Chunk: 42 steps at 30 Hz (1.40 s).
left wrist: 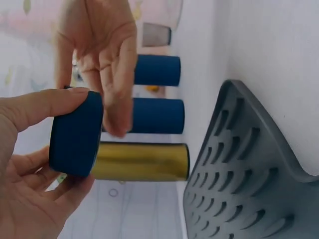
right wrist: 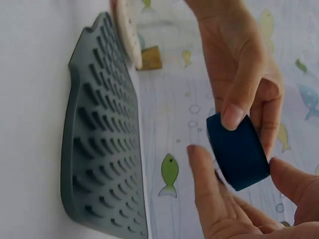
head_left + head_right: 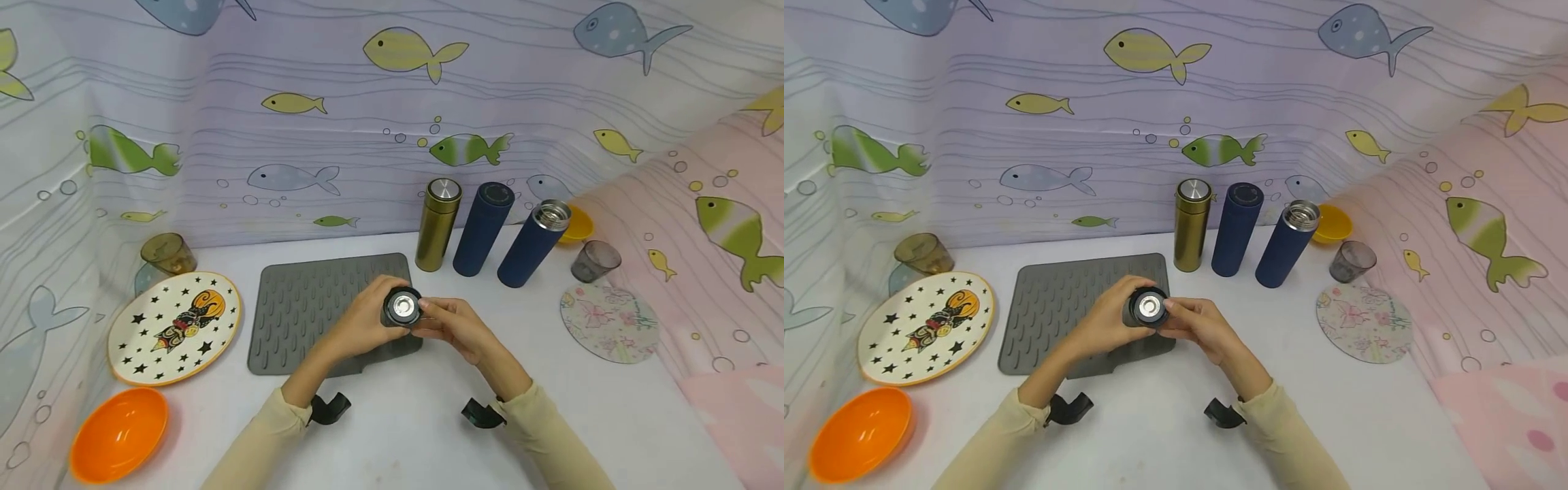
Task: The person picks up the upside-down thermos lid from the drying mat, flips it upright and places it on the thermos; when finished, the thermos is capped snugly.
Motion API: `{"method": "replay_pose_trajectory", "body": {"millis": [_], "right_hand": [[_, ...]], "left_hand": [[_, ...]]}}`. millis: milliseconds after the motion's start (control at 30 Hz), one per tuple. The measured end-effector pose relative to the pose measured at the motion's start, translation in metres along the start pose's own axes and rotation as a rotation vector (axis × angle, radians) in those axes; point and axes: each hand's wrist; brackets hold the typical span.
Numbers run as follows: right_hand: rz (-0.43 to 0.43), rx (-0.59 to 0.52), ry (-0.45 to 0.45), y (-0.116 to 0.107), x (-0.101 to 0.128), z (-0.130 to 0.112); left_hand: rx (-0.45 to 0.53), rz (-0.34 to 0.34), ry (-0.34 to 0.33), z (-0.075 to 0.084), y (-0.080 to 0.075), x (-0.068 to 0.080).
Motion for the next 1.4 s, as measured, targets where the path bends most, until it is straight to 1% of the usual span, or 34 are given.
{"method": "replay_pose_trajectory", "body": {"millis": [67,100,167,233,267,300,333,367,433,500,533,567,600,667,700,767,867,967,1033,1100,1133,1167,1200,1233,1300,1333,1367,1400], "right_hand": [[-0.023,-0.043,-0.015,0.004,0.001,-0.001],[-0.026,-0.047,-0.019,0.005,0.002,-0.001],[-0.002,-0.026,-0.029,0.008,0.004,-0.002],[0.059,0.059,-0.071,0.012,0.007,-0.002],[0.095,0.132,-0.107,0.014,0.009,-0.002],[0.13,0.228,-0.156,0.016,0.011,-0.001],[0.163,0.355,-0.215,0.019,0.012,-0.001],[0.191,0.506,-0.287,0.02,0.014,-0.001],[0.244,0.851,-0.44,0.023,0.017,-0.001],[0.279,1.193,-0.593,0.022,0.019,0.0],[0.291,1.343,-0.66,0.021,0.02,0.0],[0.295,1.468,-0.723,0.019,0.02,0.0],[0.295,1.571,-0.775,0.018,0.02,0.0],[0.288,1.718,-0.867,0.014,0.019,0.001],[0.285,1.767,-0.905,0.012,0.019,0.001],[0.283,1.828,-0.98,0.01,0.017,0.001],[0.286,1.875,-1.059,0.009,0.016,0.003],[0.284,1.895,-1.1,0.007,0.016,0.004],[0.278,1.866,-1.087,0.006,0.017,0.005],[0.314,1.797,-1.04,0.002,0.019,0.005],[0.364,1.741,-1.019,0.0,0.02,0.003],[0.438,1.674,-0.995,-0.005,0.022,0.001],[0.531,1.581,-0.968,-0.011,0.024,-0.002],[0.649,1.481,-0.93,-0.019,0.025,-0.006],[0.886,1.23,-0.827,-0.04,0.028,-0.017],[0.988,1.097,-0.764,-0.053,0.028,-0.023],[1.065,0.982,-0.692,-0.067,0.028,-0.028],[1.124,0.878,-0.611,-0.08,0.028,-0.033]], "left_hand": [[-0.01,-0.016,0.007,0.004,-0.001,0.004],[0.004,-0.025,0.006,0.006,-0.001,0.005],[0.047,-0.033,-0.006,0.006,-0.003,0.009],[0.131,-0.039,-0.023,0.005,-0.006,0.012],[0.186,-0.041,-0.028,0.004,-0.008,0.013],[0.244,-0.042,-0.033,0.003,-0.011,0.014],[0.291,-0.044,-0.036,0.002,-0.013,0.015],[0.333,-0.049,-0.034,0.001,-0.016,0.015],[0.402,-0.065,-0.031,-0.001,-0.02,0.015],[0.428,-0.08,-0.024,-0.002,-0.023,0.014],[0.432,-0.09,-0.019,-0.002,-0.024,0.014],[0.432,-0.099,-0.013,-0.002,-0.024,0.014],[0.427,-0.108,-0.012,-0.002,-0.024,0.013],[0.416,-0.125,-0.001,-0.003,-0.023,0.012],[0.41,-0.132,0.006,-0.003,-0.022,0.011],[0.39,-0.137,0.012,-0.004,-0.018,0.01],[0.369,-0.136,0.027,-0.004,-0.012,0.007],[0.357,-0.136,0.034,-0.003,-0.006,0.003],[0.351,-0.116,0.032,0.0,-0.002,-0.001],[0.342,-0.074,0.034,0.002,0.001,-0.006],[0.336,-0.046,0.034,0.004,0.001,-0.008],[0.331,-0.019,0.029,0.006,0.001,-0.011],[0.327,0.005,0.029,0.009,-0.001,-0.014],[0.323,0.024,0.028,0.011,-0.003,-0.018],[0.319,0.051,0.028,0.018,-0.009,-0.027],[0.319,0.056,0.025,0.021,-0.013,-0.032],[0.316,0.059,0.019,0.025,-0.017,-0.037],[0.315,0.059,0.02,0.029,-0.019,-0.043]]}}
Point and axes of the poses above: each hand's wrist, its own x-axis away from the middle knuckle, its own y-axis out of the palm, z = x × y, and after that the axes turned 15 degrees about -z, right-handed
